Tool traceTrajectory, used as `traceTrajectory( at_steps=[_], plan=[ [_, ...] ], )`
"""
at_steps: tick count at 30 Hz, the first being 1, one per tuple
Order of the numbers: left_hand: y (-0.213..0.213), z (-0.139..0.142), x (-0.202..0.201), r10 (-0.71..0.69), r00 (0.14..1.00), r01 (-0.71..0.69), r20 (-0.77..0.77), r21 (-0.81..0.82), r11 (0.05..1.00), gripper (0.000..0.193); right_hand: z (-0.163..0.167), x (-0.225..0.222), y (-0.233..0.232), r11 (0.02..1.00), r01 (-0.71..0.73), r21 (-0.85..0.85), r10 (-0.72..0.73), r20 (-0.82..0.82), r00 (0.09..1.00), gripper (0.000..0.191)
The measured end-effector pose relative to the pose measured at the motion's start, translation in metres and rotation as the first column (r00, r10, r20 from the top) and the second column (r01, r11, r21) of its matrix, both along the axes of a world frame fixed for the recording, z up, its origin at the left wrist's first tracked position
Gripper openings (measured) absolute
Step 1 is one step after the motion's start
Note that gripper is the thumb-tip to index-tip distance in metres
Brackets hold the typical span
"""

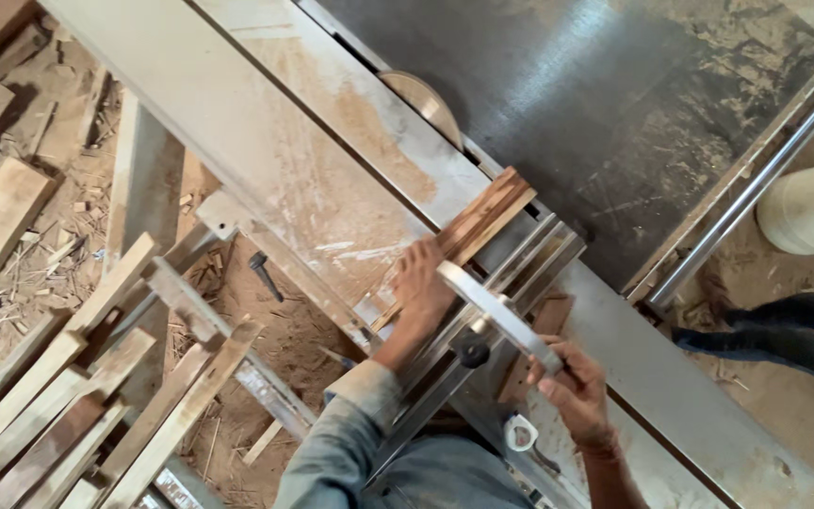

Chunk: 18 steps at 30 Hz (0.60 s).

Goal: The person repeatedly picks up small wooden planks from a pile, places them on a table saw, and cuts them into shorter pieces. The cut pieces are then set aside on the saw table.

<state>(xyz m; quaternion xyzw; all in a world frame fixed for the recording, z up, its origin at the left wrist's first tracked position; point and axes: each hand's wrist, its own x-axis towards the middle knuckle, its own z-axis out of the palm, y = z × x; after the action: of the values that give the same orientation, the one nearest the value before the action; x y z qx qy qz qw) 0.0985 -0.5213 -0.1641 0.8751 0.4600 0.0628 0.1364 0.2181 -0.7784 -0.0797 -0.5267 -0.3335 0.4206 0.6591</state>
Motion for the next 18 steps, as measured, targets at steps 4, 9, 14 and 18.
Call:
traceTrajectory(
  at_steps=[4, 9, 14, 18],
  plan=[
    [-0.009, 0.016, 0.039, 0.045, 0.991, -0.033, 0.122, -0.1, 0.994, 0.07, 0.004, 0.005, 0.0, 0.998, -0.056, -0.028, 0.056, -0.018, 0.998, 0.051],
    [0.009, 0.034, 0.0, -0.112, 0.915, 0.256, 0.388, -0.342, 0.904, 0.054, 0.03, 0.013, 0.02, 0.974, -0.218, 0.058, 0.209, 0.12, 0.97, 0.045],
    [0.034, 0.017, -0.047, 0.087, 0.891, 0.317, 0.445, -0.748, 0.583, 0.049, 0.058, 0.011, 0.054, 0.948, -0.289, -0.131, 0.315, 0.273, 0.909, 0.052],
    [0.048, -0.004, -0.055, 0.179, 0.772, 0.485, 0.61, -0.747, 0.455, 0.059, 0.053, 0.01, 0.086, 0.932, -0.361, -0.029, 0.346, 0.371, 0.862, 0.048]
  ],
)
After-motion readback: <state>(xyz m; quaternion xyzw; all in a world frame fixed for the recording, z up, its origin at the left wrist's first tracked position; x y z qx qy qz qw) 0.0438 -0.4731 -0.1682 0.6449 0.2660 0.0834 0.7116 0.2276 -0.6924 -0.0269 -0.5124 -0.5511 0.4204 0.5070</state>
